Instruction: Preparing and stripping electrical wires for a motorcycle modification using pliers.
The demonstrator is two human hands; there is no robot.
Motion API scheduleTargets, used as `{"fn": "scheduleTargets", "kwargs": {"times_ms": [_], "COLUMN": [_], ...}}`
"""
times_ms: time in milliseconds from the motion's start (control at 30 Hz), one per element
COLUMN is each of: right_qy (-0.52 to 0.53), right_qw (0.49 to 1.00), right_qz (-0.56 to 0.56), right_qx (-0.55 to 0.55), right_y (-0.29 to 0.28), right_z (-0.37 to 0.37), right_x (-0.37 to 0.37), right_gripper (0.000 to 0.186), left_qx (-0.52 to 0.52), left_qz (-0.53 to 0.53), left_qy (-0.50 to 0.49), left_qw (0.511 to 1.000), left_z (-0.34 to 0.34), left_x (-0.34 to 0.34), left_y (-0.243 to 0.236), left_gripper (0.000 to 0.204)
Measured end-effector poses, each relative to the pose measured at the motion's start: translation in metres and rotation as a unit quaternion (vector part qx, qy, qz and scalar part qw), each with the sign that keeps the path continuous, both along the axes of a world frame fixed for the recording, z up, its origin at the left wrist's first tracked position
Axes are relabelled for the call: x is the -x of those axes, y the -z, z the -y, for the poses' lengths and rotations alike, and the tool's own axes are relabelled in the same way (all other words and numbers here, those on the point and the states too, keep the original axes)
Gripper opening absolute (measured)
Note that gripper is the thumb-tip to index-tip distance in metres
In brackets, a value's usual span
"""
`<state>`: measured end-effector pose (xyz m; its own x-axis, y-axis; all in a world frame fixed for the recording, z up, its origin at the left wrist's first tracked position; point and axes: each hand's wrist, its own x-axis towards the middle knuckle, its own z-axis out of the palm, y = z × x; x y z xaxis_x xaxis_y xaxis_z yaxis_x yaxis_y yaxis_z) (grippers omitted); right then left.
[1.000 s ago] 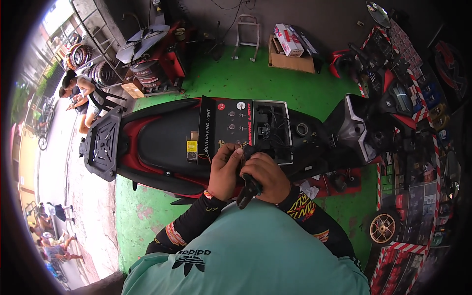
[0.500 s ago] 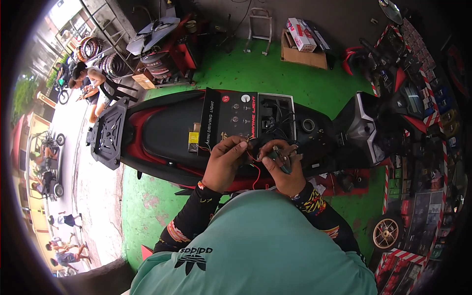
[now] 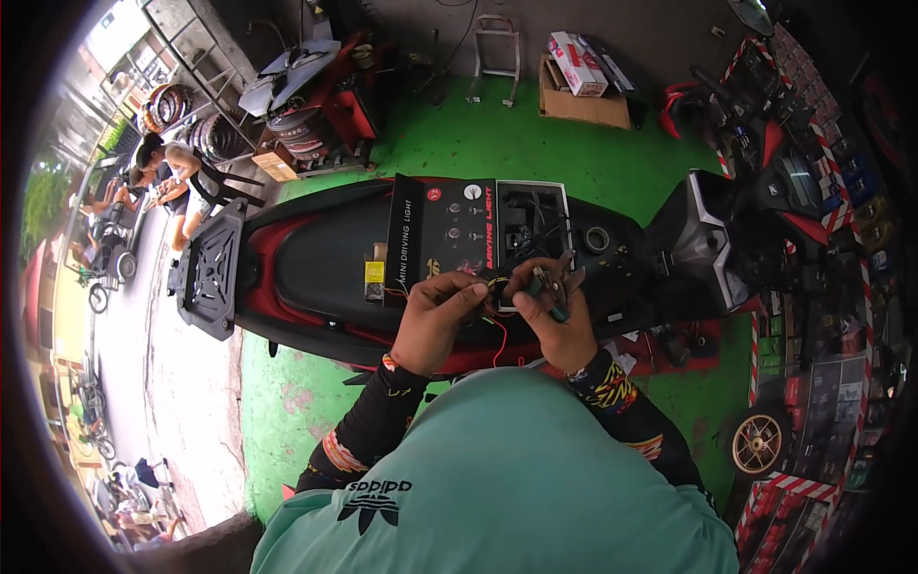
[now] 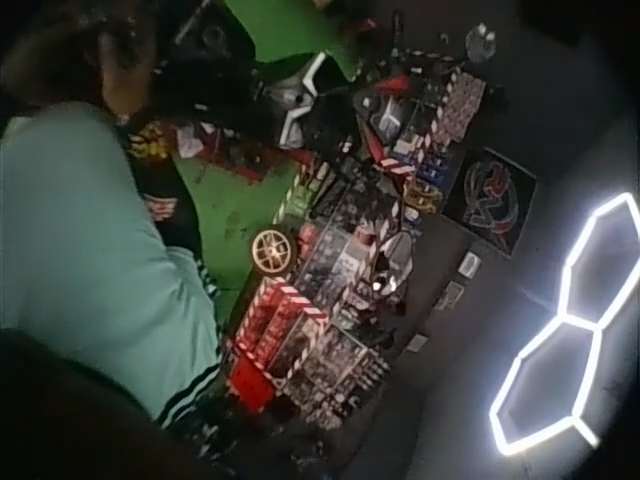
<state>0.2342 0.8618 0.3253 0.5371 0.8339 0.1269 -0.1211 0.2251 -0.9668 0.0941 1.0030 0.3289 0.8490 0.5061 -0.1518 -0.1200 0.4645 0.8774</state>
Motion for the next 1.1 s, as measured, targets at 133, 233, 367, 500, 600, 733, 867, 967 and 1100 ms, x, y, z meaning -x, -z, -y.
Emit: {"fn": "scheduleTargets", "kwargs": {"times_ms": [133, 233, 367, 500, 600, 733, 867, 967, 1100], "right_qy": [0.007, 0.010, 0.025, 0.032, 0.037, 0.036, 0.041, 0.049, 0.065], "right_qw": [1.000, 1.000, 0.998, 0.999, 0.999, 0.999, 0.999, 0.998, 0.997], "right_qz": [-0.006, -0.018, -0.041, -0.002, -0.008, -0.005, 0.022, 0.037, 0.031], "right_qx": [-0.018, -0.021, -0.036, -0.027, -0.002, -0.003, 0.000, -0.001, -0.009], "right_y": [-0.007, -0.011, -0.009, -0.005, -0.008, -0.006, -0.004, -0.001, 0.000], "right_z": [-0.004, -0.005, -0.007, -0.007, -0.006, -0.006, -0.005, -0.004, -0.002], "right_x": [-0.003, 0.002, 0.005, 0.006, 0.010, 0.009, 0.008, 0.007, 0.007], "right_gripper": [0.023, 0.022, 0.021, 0.022, 0.023, 0.025, 0.026, 0.026, 0.025], "left_qx": [-0.005, -0.014, -0.063, 0.035, -0.027, -0.139, -0.162, -0.090, -0.131], "left_qz": [-0.019, -0.024, -0.047, 0.028, 0.050, -0.005, -0.041, -0.015, -0.034], "left_qy": [-0.007, 0.008, 0.038, 0.016, 0.036, -0.005, -0.019, -0.036, -0.004], "left_qw": [1.000, 1.000, 0.996, 0.999, 0.998, 0.990, 0.986, 0.995, 0.991], "left_z": [0.005, 0.005, 0.001, 0.005, 0.010, 0.014, 0.012, 0.013, 0.011], "left_x": [-0.001, -0.001, 0.002, 0.001, 0.001, -0.003, 0.001, 0.001, 0.002], "left_y": [-0.007, -0.006, -0.001, 0.003, -0.003, -0.010, -0.003, -0.001, -0.002], "left_gripper": [0.018, 0.017, 0.016, 0.016, 0.016, 0.016, 0.014, 0.011, 0.011]}}
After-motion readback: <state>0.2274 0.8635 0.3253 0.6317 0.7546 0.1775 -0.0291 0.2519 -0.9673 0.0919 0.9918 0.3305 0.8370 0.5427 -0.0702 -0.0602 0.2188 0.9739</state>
